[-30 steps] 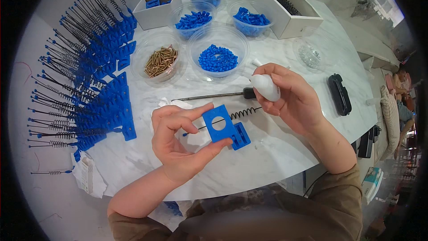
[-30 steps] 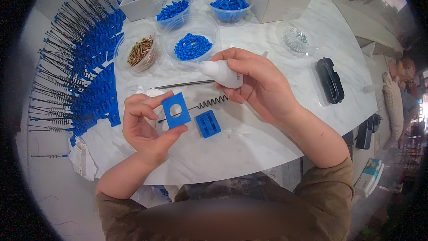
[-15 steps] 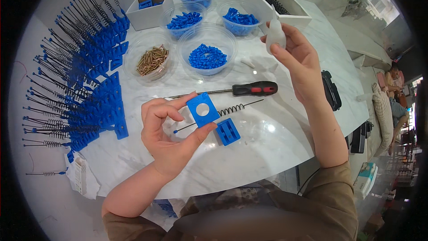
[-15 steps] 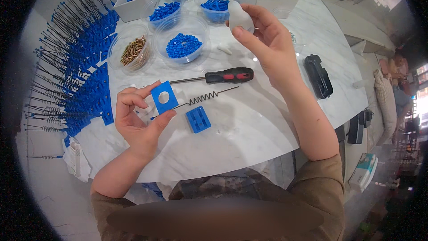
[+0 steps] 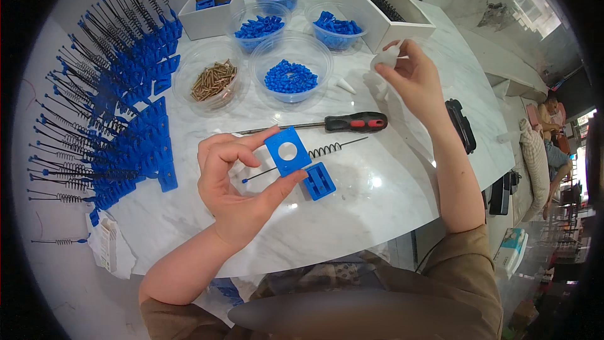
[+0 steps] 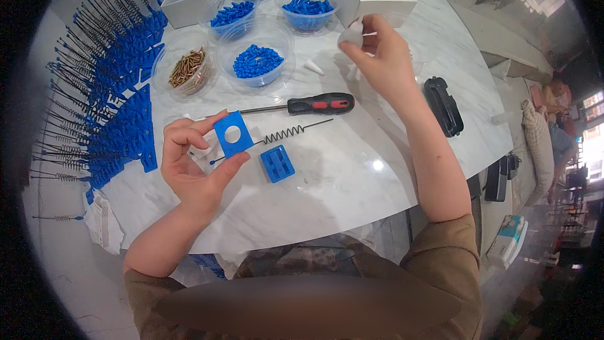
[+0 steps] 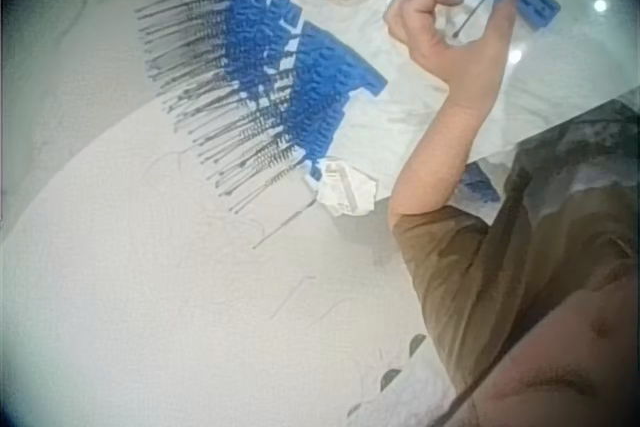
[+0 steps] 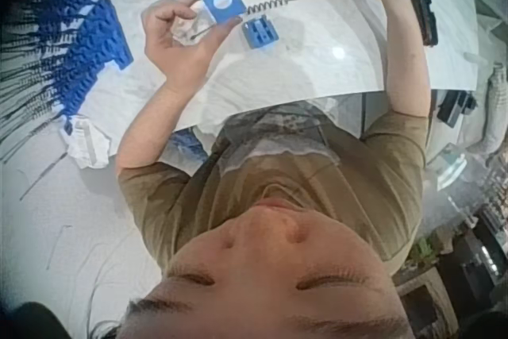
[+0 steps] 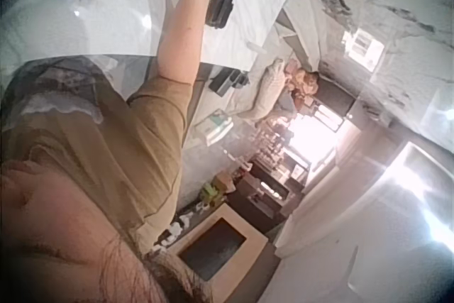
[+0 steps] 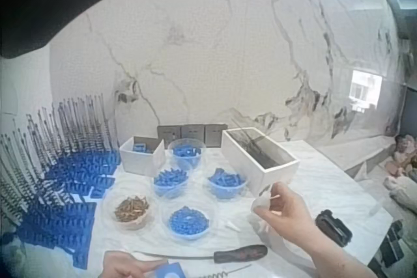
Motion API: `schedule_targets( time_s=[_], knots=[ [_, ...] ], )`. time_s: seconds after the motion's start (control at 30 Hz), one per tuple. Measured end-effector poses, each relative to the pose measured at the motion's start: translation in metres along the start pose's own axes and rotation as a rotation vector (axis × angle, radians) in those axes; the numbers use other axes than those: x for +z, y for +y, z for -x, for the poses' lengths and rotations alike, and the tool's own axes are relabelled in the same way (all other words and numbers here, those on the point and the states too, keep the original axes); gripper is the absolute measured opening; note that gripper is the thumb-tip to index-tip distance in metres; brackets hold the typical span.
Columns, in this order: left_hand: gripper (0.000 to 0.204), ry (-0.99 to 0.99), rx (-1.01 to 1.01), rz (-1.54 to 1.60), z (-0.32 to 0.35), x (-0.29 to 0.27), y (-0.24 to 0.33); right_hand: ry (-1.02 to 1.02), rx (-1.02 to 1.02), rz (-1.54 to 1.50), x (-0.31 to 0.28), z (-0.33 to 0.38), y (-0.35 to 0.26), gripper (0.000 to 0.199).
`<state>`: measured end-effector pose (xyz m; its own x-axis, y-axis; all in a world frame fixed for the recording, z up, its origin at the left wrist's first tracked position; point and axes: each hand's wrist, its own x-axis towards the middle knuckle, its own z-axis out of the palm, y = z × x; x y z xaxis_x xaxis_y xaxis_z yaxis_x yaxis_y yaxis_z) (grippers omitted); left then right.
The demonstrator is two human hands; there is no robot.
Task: The person assembles small blue plastic components with metal springs and glue by hand.
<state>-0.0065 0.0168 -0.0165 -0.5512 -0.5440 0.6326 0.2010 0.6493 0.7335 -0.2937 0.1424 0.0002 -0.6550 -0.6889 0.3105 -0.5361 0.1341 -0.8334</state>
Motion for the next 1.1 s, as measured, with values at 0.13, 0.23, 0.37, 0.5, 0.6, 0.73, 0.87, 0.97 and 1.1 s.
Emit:
schedule_targets(
  time_s=[0.13,0.23,0.37,0.5,0.6,0.73,0.87,0.97,1.1],
  knots=[
    [0.046,-0.018,0.026,-0.005,0.0,0.0,0.004,0.003,-0.095,0.075,0.01,0.003,0.01,0.039],
    [0.046,-0.041,0.035,-0.041,0.0,-0.001,0.003,0.013,-0.066,0.167,0.015,0.003,0.014,0.039],
    [0.046,-0.008,-0.008,0.015,0.002,0.0,0.004,-0.013,0.069,0.124,0.02,0.003,0.01,0.038],
    [0.049,-0.062,0.028,-0.028,0.001,-0.003,0.004,-0.008,0.05,0.079,0.021,0.002,0.013,0.038],
    [0.052,-0.09,0.045,-0.07,0.002,-0.005,0.003,-0.024,0.065,0.081,0.022,0.003,0.011,0.039],
    [0.045,-0.062,0.013,-0.034,0.003,-0.003,0.004,-0.029,0.071,0.06,0.02,0.004,0.005,0.043],
    [0.045,-0.052,0.0,-0.011,0.002,-0.002,0.005,0.028,-0.092,0.134,0.015,0.004,0.005,0.049],
    [0.045,-0.029,-0.002,0.023,0.001,0.0,0.004,0.097,-0.165,0.159,0.008,0.006,-0.008,0.054],
    [0.047,-0.062,0.027,-0.024,0.0,-0.001,0.002,0.344,-0.376,0.187,0.0,0.008,-0.023,0.061]
  ],
)
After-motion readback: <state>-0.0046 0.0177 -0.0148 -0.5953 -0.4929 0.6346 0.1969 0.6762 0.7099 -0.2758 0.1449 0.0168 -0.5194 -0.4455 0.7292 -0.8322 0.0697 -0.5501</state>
